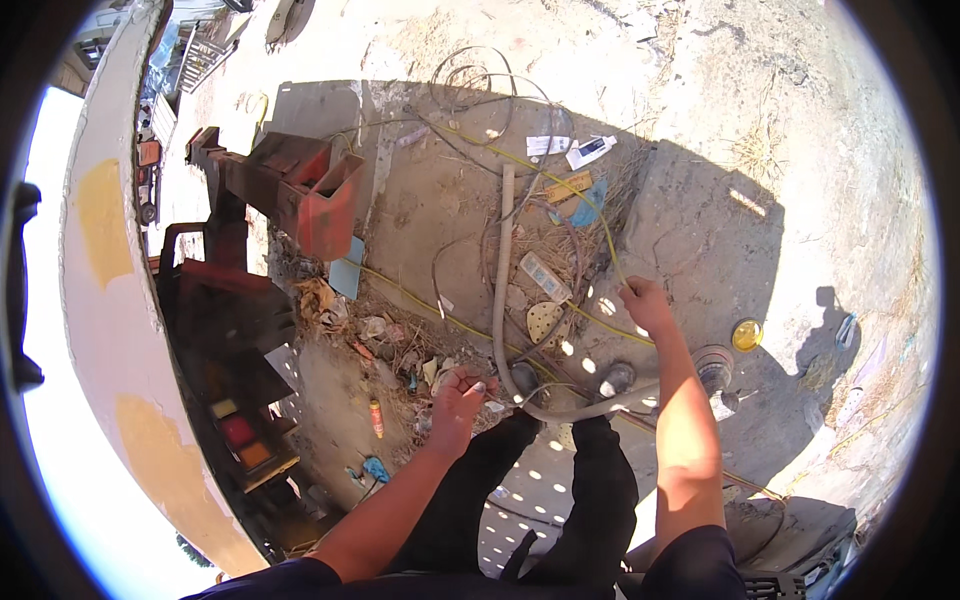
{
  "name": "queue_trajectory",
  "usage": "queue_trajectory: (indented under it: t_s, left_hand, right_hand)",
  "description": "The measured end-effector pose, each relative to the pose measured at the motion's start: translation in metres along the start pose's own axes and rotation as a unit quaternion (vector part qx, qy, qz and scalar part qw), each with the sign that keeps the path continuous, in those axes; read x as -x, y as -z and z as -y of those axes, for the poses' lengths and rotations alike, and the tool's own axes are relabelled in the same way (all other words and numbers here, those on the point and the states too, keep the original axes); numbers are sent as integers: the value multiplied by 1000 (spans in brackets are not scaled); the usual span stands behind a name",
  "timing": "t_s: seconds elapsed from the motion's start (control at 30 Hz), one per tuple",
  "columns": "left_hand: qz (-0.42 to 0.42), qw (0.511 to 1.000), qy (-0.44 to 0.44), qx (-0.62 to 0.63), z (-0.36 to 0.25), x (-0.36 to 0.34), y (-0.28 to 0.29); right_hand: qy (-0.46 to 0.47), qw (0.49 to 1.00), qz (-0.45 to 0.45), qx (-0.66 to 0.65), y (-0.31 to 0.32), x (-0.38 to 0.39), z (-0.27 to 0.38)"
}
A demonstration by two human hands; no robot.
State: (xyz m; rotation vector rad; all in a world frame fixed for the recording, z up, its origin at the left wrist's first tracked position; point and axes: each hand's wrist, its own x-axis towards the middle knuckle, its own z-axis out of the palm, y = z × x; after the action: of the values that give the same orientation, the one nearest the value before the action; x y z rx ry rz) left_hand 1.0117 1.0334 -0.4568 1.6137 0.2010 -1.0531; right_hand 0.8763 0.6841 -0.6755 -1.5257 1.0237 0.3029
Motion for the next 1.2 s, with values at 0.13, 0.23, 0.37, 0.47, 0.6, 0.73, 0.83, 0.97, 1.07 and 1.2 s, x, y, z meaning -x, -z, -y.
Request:
queue_trajectory:
  t_s: [0.13,0.23,0.37,0.47,0.6,0.73,0.83,0.97,1.07,1.2]
  left_hand:
    - [-58,993,102,-29,2,-30,-22]
    - [-73,980,172,76,-14,-54,-37]
    - [-75,956,130,254,-40,-62,-23]
    - [-26,993,99,60,-36,-39,-11]
    - [206,934,8,-291,-45,58,-56]
    - [481,730,-182,-450,-5,142,-71]
    - [566,664,-230,-431,9,185,-76]
    - [544,638,-297,-456,3,219,-66]
    - [590,576,-329,-460,2,245,-64]
    - [607,568,-332,-446,-15,274,-78]
  right_hand:
    - [48,927,270,-256,-58,187,81]
    - [93,902,377,-187,-63,282,107]
    - [131,902,405,-71,-53,335,69]
    - [73,884,460,-38,-28,330,24]
    - [-31,923,197,-328,-18,273,4]
    - [-148,769,352,-512,-52,228,78]
    - [-159,773,357,-500,-80,237,117]
    - [74,958,232,-148,-100,289,129]
    - [3,967,253,-5,-128,328,103]
    - [-62,921,336,186,-162,354,93]
